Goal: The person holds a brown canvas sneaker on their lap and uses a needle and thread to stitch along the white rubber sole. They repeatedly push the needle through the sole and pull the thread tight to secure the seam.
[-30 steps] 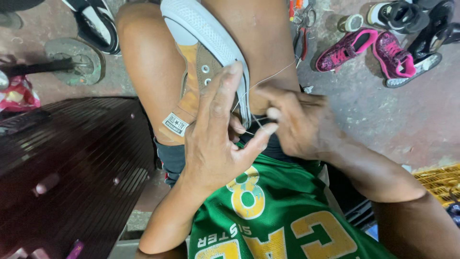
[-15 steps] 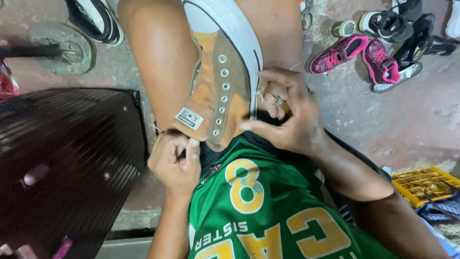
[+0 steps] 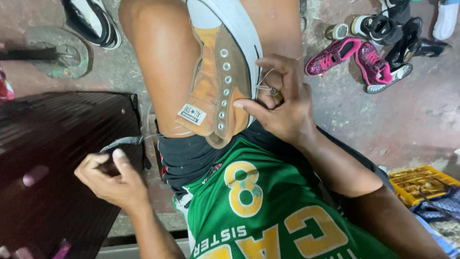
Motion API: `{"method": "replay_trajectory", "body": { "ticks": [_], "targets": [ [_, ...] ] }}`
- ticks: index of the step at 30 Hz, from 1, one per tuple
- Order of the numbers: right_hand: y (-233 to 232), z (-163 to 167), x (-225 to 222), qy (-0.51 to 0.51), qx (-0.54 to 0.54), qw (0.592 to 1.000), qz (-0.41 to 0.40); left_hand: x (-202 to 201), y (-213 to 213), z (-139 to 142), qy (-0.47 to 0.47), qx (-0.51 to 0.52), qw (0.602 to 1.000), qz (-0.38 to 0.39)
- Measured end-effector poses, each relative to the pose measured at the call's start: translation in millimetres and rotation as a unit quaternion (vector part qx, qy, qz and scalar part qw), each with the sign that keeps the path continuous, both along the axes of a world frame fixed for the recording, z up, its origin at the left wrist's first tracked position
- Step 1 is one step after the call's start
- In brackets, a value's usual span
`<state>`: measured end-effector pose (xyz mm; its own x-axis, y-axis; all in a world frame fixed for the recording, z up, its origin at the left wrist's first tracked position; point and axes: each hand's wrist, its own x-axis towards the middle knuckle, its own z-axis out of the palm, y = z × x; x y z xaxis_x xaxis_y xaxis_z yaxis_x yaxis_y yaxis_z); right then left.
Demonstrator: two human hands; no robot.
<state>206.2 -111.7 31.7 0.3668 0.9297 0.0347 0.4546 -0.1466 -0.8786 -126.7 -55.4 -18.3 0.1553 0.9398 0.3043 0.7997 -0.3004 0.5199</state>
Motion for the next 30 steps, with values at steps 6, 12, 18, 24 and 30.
{"method": "replay_trajectory", "body": {
  "ticks": [6,12,18,24,30],
  "targets": [
    [3,13,1,-0.003,-0.043,0.999,0.002,108,-11,48,-0.104,-0.122,0.959,-0.232],
    [2,21,12,-0.026,-0.092,0.995,0.006,157,14,39,-0.121,-0.148,0.951,-0.244],
    [8,14,10,0.048,-0.070,0.996,-0.024,162,9,30,-0.215,-0.208,0.939,-0.169],
    [14,19,17,0.113,-0.124,0.986,-0.017,161,7,32,-0.220,-0.212,0.941,-0.147],
    [0,53,54,-0.163,-0.244,0.943,0.158,161,2,29,-0.252,-0.233,0.931,-0.127]
  ]
}}
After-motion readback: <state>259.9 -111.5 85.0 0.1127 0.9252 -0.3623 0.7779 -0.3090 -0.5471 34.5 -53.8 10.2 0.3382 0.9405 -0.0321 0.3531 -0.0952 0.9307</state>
